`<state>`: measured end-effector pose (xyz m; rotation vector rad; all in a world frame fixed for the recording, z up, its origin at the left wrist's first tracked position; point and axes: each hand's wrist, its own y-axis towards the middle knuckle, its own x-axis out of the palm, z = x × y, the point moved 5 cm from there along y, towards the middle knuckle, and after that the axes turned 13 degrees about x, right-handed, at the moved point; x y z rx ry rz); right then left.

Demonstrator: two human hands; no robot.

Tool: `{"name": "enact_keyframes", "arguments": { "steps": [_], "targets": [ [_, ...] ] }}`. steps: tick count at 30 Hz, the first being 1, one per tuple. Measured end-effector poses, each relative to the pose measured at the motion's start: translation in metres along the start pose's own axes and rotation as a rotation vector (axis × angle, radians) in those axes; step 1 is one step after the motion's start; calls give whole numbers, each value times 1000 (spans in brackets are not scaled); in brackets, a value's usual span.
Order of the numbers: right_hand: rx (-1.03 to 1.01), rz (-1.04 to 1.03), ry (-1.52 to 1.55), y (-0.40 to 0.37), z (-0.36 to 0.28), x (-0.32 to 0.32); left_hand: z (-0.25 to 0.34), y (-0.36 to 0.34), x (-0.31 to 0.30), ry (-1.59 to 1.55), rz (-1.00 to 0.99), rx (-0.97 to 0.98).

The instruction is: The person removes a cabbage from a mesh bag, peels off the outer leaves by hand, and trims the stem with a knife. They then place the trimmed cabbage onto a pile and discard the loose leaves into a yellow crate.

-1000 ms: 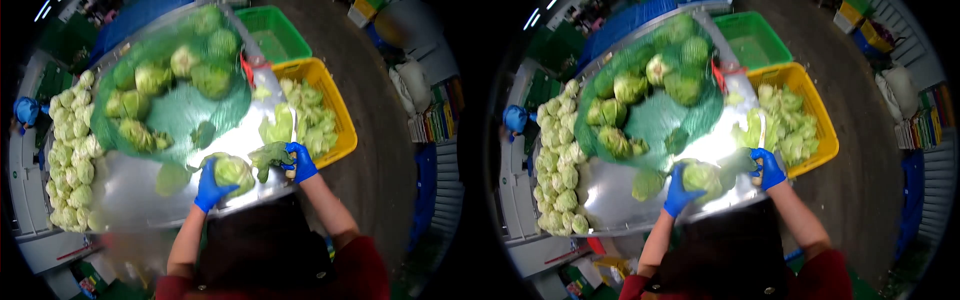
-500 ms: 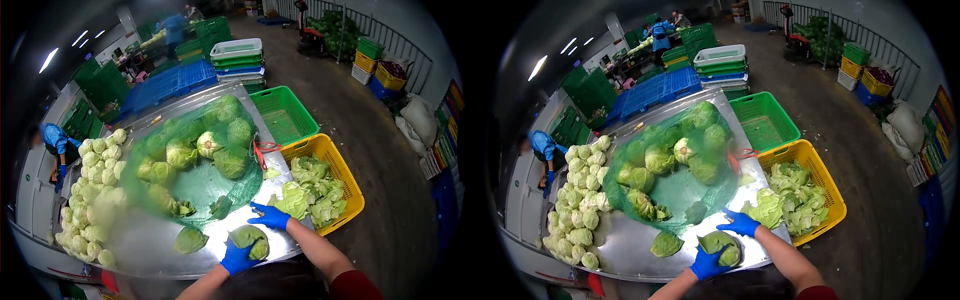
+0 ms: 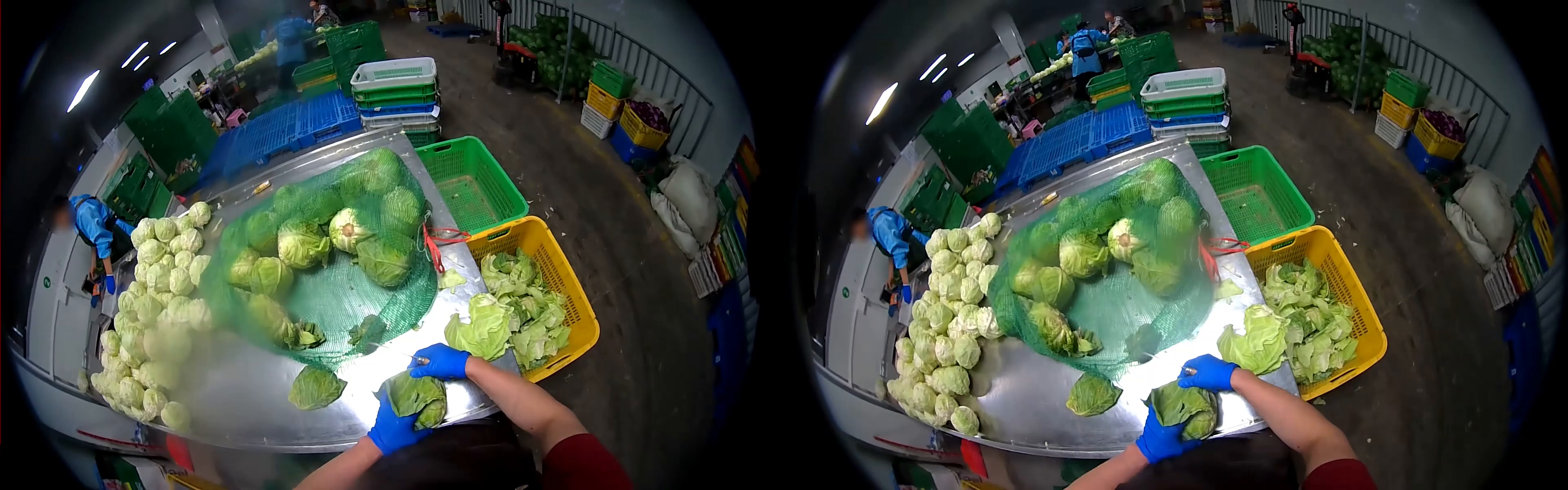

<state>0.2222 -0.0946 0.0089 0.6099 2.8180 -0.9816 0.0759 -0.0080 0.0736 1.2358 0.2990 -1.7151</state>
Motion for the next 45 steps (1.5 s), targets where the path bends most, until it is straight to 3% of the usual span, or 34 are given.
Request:
{"name": "enact_keyframes", "arguments": {
  "steps": [4, 5, 6, 8, 10, 12, 14, 16, 18, 20, 21, 22, 24, 26, 28, 30, 33, 34, 35, 45],
  "targets": [
    [-56, 222, -111, -5, -1, -10, -3, -14, 7, 61, -90, -74],
    [67, 257, 18, -15, 2, -15, -4, -13, 6, 59, -62, -100],
    [37, 406, 40, 2, 33, -18, -5, -8, -3, 35, -3, -133],
    [17, 574, 497, 2, 69, -25, -7, -3, -18, -7, 117, -198],
    [19, 741, 705, -14, 96, -40, -31, -28, -6, -99, 293, -378],
    [-112, 970, 748, -33, 115, -69, -55, -39, 4, -85, 357, -512],
    [11, 1212, 450, -57, 122, -105, -70, -37, 9, -176, 360, -636],
    [-37, 1379, 52, -75, 110, -119, -74, -33, 7, -236, 265, -736],
    [-41, 1298, 119, -105, 76, -109, -74, -31, 4, -209, 87, -723],
    [-144, 1242, 94, -109, 78, -80, -72, -33, 1, -203, 145, -668],
    [-133, 1266, -99, -110, 71, -57, -73, -36, 2, -227, 222, -660],
    [-117, 1065, 0, -113, 49, -36, -74, -39, 3, -253, 293, -651],
    [-116, 937, -36, -102, 53, 3, -74, -42, 3, -335, 360, -699],
    [-121, 760, 444, -83, 73, 33, -74, -43, 8, -170, 262, -733],
    [-105, 771, 71, -90, 45, 39, -76, -46, 18, -317, 317, -770],
    [38, 695, 112, -91, 42, 46, -77, -45, 24, -477, 420, -719],
    [220, 602, 12, -90, 42, 54, -76, -40, 12, -395, 332, -666],
    [215, 590, -4, -89, 39, 53, -79, -39, 10, -397, 331, -637],
    [67, 613, -101, -89, 30, 52, -80, -37, 7, -373, 303, -637],
    [103, 470, -138, -72, 20, 55, -81, -26, 5, -483, 330, -733]
  ]
}}
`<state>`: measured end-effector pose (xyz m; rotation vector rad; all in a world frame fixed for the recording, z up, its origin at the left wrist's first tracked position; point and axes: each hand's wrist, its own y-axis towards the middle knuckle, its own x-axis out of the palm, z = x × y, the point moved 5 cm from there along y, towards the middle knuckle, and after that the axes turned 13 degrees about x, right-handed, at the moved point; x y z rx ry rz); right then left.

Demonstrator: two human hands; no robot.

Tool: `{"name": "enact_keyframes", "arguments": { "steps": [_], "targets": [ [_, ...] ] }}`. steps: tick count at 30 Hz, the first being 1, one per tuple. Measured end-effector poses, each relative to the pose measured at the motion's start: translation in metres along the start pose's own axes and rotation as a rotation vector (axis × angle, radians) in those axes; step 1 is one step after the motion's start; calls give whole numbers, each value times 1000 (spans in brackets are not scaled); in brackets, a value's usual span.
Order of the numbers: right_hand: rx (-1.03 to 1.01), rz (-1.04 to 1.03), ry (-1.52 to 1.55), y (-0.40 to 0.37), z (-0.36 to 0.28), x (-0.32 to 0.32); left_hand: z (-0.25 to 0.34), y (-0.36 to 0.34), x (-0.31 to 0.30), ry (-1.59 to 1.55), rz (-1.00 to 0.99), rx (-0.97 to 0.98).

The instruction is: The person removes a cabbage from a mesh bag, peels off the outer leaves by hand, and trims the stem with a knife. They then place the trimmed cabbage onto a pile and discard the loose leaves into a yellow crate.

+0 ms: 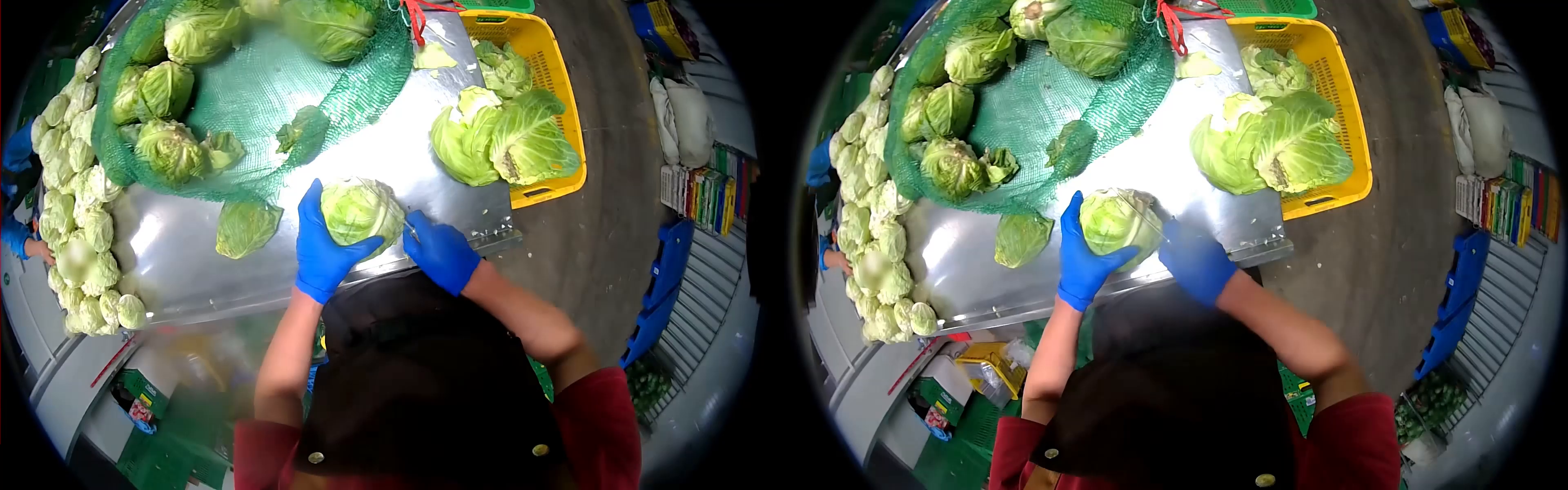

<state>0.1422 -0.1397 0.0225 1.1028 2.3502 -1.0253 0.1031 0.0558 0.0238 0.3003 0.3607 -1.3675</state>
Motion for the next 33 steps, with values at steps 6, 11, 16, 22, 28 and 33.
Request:
{"name": "enact_keyframes", "arguments": {
  "steps": [6, 11, 16, 22, 28, 33],
  "targets": [
    [75, -135, -41, 28, 13, 10, 2, 5, -2, 204, -25, 8],
    [234, -184, -96, 48, 45, 36, -11, 0, 10, 178, -2, -50],
    [67, -180, -189, 63, 55, 46, 1, -5, 0, 193, 24, 78],
    [163, -180, 221, 31, 37, 1, -6, -12, 12, -301, 15, 177],
    [12, 222, -75, 1, 21, -29, -8, -9, 42, -518, 218, -106],
    [174, 198, 118, 69, 106, -43, -28, -13, 34, -653, 176, -177]
  ]
}}
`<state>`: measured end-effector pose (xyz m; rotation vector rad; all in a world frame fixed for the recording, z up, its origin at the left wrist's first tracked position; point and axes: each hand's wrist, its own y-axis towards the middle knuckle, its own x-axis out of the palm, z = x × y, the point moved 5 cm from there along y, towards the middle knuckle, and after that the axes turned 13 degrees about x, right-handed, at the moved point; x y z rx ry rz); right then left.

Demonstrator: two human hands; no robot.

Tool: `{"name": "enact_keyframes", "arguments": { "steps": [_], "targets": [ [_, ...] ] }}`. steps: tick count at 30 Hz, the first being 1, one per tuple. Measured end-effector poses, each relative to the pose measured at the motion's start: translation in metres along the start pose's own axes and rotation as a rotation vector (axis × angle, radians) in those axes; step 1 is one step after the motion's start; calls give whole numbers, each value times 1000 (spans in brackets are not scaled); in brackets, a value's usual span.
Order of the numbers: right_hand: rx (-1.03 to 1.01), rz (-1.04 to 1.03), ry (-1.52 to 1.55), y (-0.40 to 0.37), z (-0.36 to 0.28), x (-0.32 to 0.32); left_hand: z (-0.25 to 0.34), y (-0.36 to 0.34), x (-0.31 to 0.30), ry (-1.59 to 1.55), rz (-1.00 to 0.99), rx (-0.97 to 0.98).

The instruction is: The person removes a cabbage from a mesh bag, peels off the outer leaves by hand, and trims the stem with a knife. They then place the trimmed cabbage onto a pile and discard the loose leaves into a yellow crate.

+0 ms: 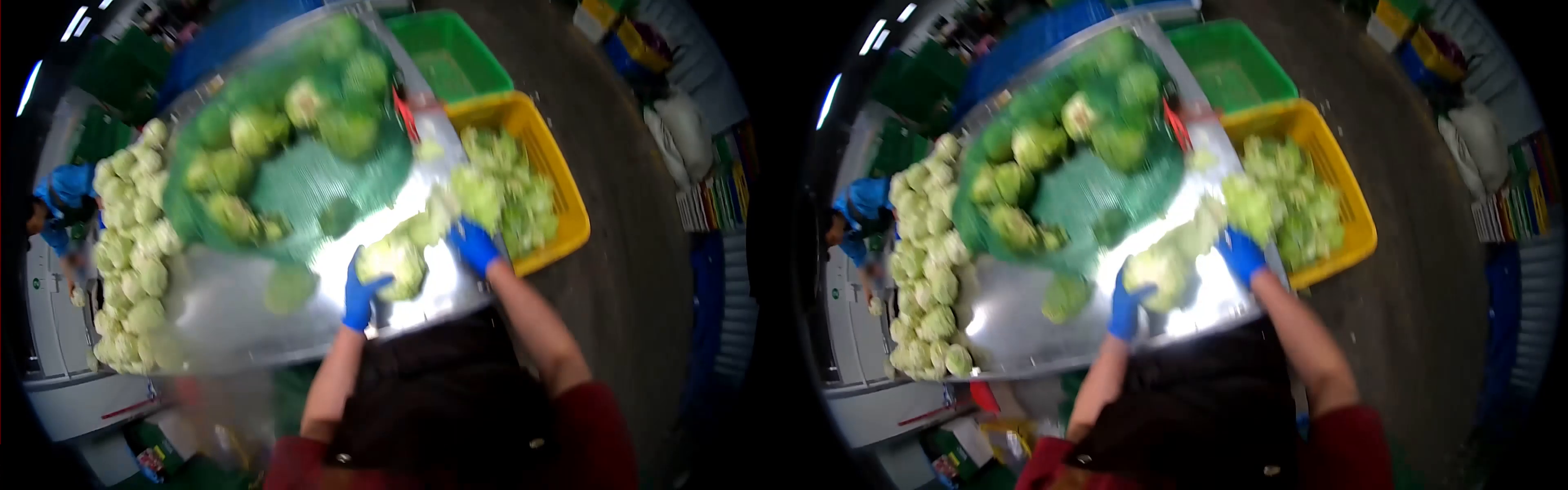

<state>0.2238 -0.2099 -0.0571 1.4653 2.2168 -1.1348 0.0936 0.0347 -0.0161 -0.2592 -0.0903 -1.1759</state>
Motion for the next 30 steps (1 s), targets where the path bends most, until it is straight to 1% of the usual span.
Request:
{"name": "enact_keyframes", "arguments": {
  "steps": [1, 2, 3, 4, 6, 7, 8, 10, 11, 12, 13, 14, 16, 17, 19, 20, 21, 22, 23, 24, 25, 26, 27, 28, 29, 30],
  "targets": [
    [14, 12, -6, 11, 5, -8, 3, 1, 1, -28, -56, 30],
    [-91, 234, 102, 16, 18, -5, -3, -2, -6, -27, -78, 71],
    [19, 191, 174, 21, 23, -4, -7, -2, -8, -165, -75, 84],
    [95, 173, 247, 31, 15, -13, -22, 3, -16, -285, -67, 22],
    [230, 184, 397, 28, 10, -16, -19, 6, -18, -97, -23, -130],
    [271, 159, 463, 25, 7, -18, -18, 9, -9, -50, -71, -76],
    [312, 136, 529, 21, 4, -20, -16, 10, -1, -84, -72, -64],
    [337, 7, 633, 3, -12, -18, 2, 14, 17, -151, -75, -37],
    [264, 32, 742, 2, -14, -14, 15, 11, 29, -172, -53, -75],
    [323, 50, 779, -3, -14, -9, 4, 17, 32, -228, -8, 47],
    [293, 55, 812, -16, -31, -9, 4, 22, 34, -271, 31, 1],
    [279, 61, 835, -21, -33, -10, 3, 28, 35, -312, 74, -50],
    [250, 71, 882, -30, -37, -12, -4, 42, 24, -473, 33, -224],
    [281, 72, 911, -17, -18, -23, -6, 46, 20, -499, 28, -280],
    [354, 92, 760, 3, 12, -55, 6, 47, 25, -199, -44, -85],
    [394, 110, 582, 8, 19, -68, 12, 48, 28, -50, -82, 13],
    [317, 216, 296, 1, 1, -82, -5, 54, 23, 189, -146, 163],
    [238, 317, 6, -13, -29, -98, -8, 52, 29, 262, -182, 215],
    [162, 412, -286, -28, -55, -107, 2, 46, 42, 363, -226, 269],
    [0, 411, -110, -41, -76, -100, 16, 38, 56, 465, -276, 323],
    [-116, 286, 15, -38, -81, -79, 26, 31, 65, 600, -296, 461],
    [-82, 140, 75, -41, -86, -59, 36, 20, 71, 698, -237, 538],
    [-46, 27, 38, -30, -73, -35, 13, 15, 62, 495, -153, 445],
    [-89, -69, 263, -19, -58, -14, -10, 11, 52, 296, -68, 351],
    [-56, -68, 327, -19, -58, -7, -4, 8, 58, 11, -50, 107],
    [-26, -66, 391, -23, -60, -1, 8, 8, 60, 24, -49, 106]
  ]
}}
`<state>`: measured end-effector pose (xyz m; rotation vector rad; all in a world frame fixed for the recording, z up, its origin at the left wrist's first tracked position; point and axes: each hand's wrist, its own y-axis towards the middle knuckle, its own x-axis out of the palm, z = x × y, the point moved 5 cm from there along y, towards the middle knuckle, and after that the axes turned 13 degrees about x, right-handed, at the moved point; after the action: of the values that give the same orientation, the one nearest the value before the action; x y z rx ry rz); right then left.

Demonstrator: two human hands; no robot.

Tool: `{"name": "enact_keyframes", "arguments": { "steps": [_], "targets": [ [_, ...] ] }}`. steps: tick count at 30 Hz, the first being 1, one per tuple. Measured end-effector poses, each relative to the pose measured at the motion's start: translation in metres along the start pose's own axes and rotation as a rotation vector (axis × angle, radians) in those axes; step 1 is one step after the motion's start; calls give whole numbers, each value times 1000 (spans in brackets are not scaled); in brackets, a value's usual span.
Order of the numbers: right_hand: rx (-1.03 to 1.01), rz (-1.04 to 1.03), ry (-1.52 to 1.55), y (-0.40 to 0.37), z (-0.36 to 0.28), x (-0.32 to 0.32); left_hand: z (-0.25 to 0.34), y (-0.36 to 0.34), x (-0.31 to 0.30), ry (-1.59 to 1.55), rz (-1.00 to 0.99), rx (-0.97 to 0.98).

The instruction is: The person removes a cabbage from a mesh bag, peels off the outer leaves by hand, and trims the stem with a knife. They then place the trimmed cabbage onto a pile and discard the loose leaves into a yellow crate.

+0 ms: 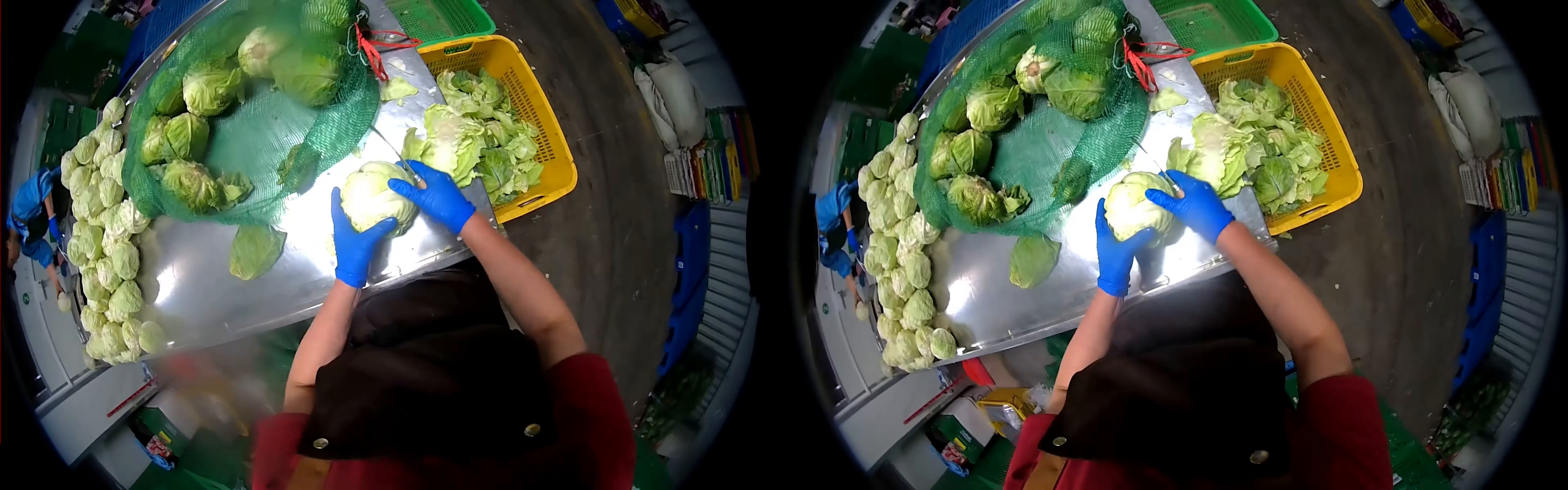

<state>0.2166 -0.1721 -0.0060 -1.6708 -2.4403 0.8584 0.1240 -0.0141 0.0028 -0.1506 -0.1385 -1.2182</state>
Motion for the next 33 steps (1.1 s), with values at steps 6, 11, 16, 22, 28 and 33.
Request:
{"name": "enact_keyframes", "arguments": {
  "steps": [6, 11, 16, 22, 28, 33],
  "targets": [
    [-156, 138, -132, -30, -4, -12, 21, 4, -5, 455, -151, 130],
    [-307, 219, -756, -48, -42, -29, 19, 16, 7, 634, -223, 91],
    [-316, 135, -918, -53, -53, -21, 30, 32, 22, 756, -308, 84],
    [-198, 16, -909, -5, -56, -20, 24, 39, 18, 643, -227, 63],
    [-106, -11, -1029, 51, -66, -25, 28, 28, 29, 837, -319, 279],
    [-93, 185, -737, 35, -48, -34, 27, 7, 14, 587, -308, 242]
  ]
}}
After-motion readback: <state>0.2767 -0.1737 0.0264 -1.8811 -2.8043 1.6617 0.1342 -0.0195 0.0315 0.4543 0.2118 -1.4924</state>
